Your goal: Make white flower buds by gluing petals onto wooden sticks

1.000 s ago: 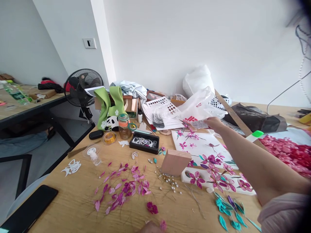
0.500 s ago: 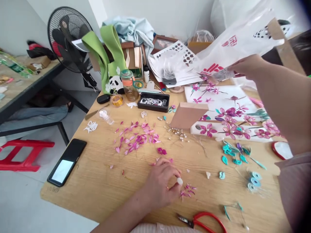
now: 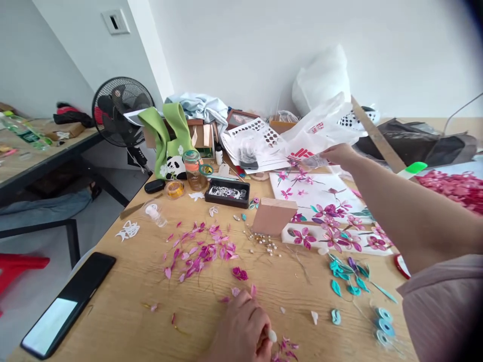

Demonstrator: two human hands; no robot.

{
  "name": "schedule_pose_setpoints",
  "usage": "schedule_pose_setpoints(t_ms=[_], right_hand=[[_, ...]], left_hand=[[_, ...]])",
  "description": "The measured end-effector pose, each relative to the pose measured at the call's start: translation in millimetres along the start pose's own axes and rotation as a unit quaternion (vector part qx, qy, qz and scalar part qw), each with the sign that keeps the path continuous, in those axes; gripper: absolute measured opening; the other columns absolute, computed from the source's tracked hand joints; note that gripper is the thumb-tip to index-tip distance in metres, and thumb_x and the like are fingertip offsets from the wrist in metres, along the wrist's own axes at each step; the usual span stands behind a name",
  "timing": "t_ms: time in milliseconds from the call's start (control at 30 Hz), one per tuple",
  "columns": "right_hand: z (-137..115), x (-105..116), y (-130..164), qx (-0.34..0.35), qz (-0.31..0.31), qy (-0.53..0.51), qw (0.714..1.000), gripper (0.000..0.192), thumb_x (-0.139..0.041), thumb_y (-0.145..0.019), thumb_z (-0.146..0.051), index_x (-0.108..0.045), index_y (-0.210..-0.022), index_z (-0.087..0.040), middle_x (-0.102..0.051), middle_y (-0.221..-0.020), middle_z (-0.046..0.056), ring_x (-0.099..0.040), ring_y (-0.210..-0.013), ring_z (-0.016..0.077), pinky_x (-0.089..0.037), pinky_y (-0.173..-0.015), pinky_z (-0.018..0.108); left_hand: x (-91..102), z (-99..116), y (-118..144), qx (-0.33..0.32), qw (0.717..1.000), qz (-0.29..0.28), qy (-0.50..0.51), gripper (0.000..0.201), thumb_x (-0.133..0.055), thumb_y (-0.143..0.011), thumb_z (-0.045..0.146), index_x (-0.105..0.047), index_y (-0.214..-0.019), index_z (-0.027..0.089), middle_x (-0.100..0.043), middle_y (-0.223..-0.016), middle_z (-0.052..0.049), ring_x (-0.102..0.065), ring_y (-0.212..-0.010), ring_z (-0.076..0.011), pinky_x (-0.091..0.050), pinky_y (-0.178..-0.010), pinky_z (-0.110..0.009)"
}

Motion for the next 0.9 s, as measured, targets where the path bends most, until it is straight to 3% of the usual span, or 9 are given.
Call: schedule_pose_setpoints(t_ms=[267,533,700,800,900], right_hand=[[-2.3,-0.4,0.3,-0.049,-0.026,0.0,0.998,0.035,-0.059,-0.092,-0.036,-0.057,-0.121,-0.015,-0.06,-0.119,0.009,-0.061,-0.1,0.0202,-0.054,-0.084,0.041],[-3.3,0.2,2.3,-0.015,-0.046,-0.024,0.999,0.034,-0.059,-0.092,-0.036,-0.058,-0.12,-0.015,-0.059,-0.119,0.009,-0.061,-0.1,0.0203,-0.054,-0.084,0.039],[-0.9,1.1,-0.6,-0.02,-0.045,-0.02,0.999,0.035,-0.059,-0.092,-0.036,-0.058,-0.12,-0.015,-0.059,-0.12,0.01,-0.061,-0.101,0.0209,-0.053,-0.086,0.041],[0.0,1.4,-1.7,-0.039,-0.042,-0.009,0.998,0.035,-0.059,-0.092,-0.037,-0.057,-0.121,-0.015,-0.059,-0.12,0.009,-0.061,-0.101,0.0208,-0.053,-0.085,0.041],[-1.2,1.6,-0.1,-0.051,-0.036,0.002,0.998,0.035,-0.058,-0.093,-0.037,-0.057,-0.121,-0.016,-0.059,-0.12,0.009,-0.061,-0.101,0.0207,-0.053,-0.085,0.041]], left_hand=[[-5.9,-4.8,2.4,-0.022,0.999,-0.001,-0.034,0.028,-0.063,-0.062,0.009,-0.044,-0.077,0.021,-0.055,-0.073,0.0,-0.048,-0.074,-0.0178,-0.04,-0.065,-0.03],[-13.0,-14.3,8.4,-0.022,0.998,-0.009,-0.061,0.029,-0.073,-0.067,0.022,-0.048,-0.081,0.021,-0.058,-0.074,0.0,-0.05,-0.076,-0.0191,-0.043,-0.072,-0.033],[-18.5,-20.5,14.1,-0.052,0.993,0.045,-0.098,0.02,-0.066,-0.078,0.029,-0.048,-0.078,0.021,-0.056,-0.069,0.0,-0.05,-0.071,-0.0194,-0.044,-0.074,-0.034],[-10.7,-16.0,11.4,-0.039,0.993,-0.009,-0.115,0.008,-0.057,-0.084,0.019,-0.05,-0.082,0.02,-0.058,-0.073,-0.002,-0.052,-0.075,-0.0198,-0.045,-0.073,-0.032],[6.4,-8.4,5.1,-0.025,0.992,-0.038,-0.119,0.013,-0.048,-0.085,0.007,-0.05,-0.084,0.02,-0.058,-0.074,-0.002,-0.054,-0.075,-0.0191,-0.045,-0.068,-0.029]])
Point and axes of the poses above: each hand's wrist, its own y-axis away from the middle knuckle, its own x-axis out of the back of the hand, z = x × y, the point moved 2 cm from there along -y, towards the middle knuckle
